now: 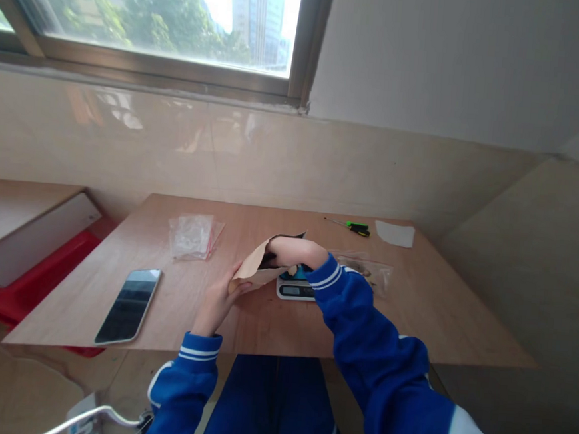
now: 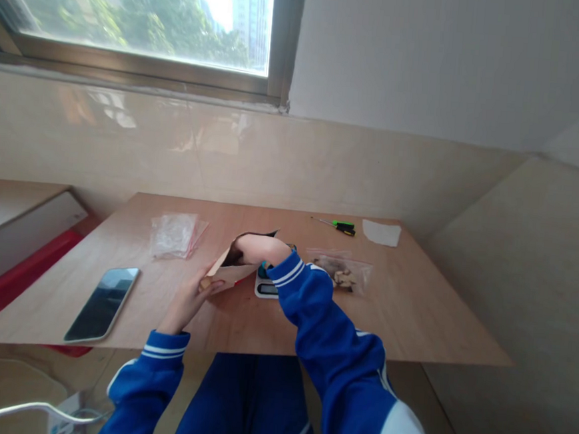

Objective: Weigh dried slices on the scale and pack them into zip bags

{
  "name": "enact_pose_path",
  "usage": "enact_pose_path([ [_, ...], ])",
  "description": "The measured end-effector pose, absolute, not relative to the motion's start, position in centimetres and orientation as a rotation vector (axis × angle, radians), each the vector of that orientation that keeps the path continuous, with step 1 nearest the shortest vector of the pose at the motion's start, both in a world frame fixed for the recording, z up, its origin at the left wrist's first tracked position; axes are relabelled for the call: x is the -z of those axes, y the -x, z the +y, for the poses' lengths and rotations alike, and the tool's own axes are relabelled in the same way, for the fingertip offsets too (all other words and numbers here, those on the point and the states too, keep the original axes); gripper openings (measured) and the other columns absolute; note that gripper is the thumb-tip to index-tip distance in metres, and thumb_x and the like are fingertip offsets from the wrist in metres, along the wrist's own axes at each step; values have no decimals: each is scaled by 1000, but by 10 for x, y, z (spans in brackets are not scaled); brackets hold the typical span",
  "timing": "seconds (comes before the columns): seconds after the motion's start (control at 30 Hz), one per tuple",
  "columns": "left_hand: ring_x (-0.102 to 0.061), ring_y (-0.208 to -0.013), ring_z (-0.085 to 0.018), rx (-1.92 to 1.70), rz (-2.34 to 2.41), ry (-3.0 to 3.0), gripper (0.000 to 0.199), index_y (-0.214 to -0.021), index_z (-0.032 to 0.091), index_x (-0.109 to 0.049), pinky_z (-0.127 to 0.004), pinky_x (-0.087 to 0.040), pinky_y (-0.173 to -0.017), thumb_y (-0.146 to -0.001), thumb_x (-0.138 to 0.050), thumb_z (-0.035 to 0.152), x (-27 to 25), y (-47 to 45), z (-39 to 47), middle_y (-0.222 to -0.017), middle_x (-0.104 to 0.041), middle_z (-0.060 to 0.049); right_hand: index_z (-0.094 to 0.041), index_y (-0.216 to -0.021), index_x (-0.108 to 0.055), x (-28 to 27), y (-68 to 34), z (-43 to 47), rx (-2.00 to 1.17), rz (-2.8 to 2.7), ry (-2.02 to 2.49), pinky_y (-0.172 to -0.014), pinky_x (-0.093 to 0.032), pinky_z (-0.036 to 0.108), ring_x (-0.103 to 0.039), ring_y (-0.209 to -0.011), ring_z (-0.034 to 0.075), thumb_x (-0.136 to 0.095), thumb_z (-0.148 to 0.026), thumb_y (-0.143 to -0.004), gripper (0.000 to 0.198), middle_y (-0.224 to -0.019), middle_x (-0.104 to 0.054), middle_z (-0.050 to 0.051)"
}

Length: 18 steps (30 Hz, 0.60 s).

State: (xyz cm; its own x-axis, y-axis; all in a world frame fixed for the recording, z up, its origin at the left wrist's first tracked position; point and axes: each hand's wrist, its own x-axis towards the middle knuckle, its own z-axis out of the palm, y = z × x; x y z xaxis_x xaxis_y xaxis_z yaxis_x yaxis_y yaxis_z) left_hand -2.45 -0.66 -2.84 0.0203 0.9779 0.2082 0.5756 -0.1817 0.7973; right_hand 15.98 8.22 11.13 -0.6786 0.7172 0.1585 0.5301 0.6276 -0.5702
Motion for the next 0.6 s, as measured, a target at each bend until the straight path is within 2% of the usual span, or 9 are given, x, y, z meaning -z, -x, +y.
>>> enact_pose_path([
  [0.1, -66, -100, -24, -1050, 1623, -1723, 50, -129, 22, -54, -35, -50, -87, -85, -55, 46, 30, 27, -9, -114, -70, -9, -20, -84, -78, -142, -177, 67, -735, -2681, 889, -68, -51, 20, -70, -76, 16, -69, -11, -71, 18, -86, -77, 1],
  [0.2, -68, -85, -21, -1091, 1654, -1653, 43, -114, 19, -62, -33, -52, -79, -83, -56, 48, 32, 30, -9, -110, -71, -9, -20, -107, -73, -172, -207, 45, -682, -2555, 871, -84, -51, 26, -68, -95, 19, -60, -19, -83, 26, -105, -74, 3],
  [0.3, -69, -87, -22, -1148, 1651, -1585, 42, -108, 18, -63, -33, -52, -77, -83, -56, 51, 35, 33, -7, -107, -72, -10, -24, -116, -68, -168, -245, 28, -729, -2212, 994, -90, -51, 31, -66, -104, 19, -58, -25, -87, 31, -117, -69, 2],
  [0.37, -69, -93, -24, -1160, 1640, -1549, 42, -106, 18, -63, -34, -52, -78, -82, -57, 52, 36, 34, -6, -105, -72, -10, -24, -115, -67, -140, -271, 27, -746, -1980, 1114, -90, -52, 34, -66, -103, 20, -60, -28, -85, 31, -120, -68, 4],
  [0.47, -68, -94, -25, -1175, 1639, -1530, 42, -104, 18, -63, -35, -52, -79, -81, -58, 53, 36, 33, -6, -103, -72, -10, -20, -103, -71, -72, -298, 35, -813, -1866, 1316, -85, -54, 39, -68, -94, 22, -64, -25, -80, 25, -109, -72, 8],
  [0.6, -68, -82, -24, -1213, 1685, -1496, 43, -95, 18, -63, -35, -52, -70, -78, -58, 58, 39, 32, -7, -83, -71, -6, -17, -98, -71, 11, -305, 45, -688, -1893, 1404, -92, -49, 45, -65, -100, 25, -60, -17, -79, 21, -105, -71, 10],
])
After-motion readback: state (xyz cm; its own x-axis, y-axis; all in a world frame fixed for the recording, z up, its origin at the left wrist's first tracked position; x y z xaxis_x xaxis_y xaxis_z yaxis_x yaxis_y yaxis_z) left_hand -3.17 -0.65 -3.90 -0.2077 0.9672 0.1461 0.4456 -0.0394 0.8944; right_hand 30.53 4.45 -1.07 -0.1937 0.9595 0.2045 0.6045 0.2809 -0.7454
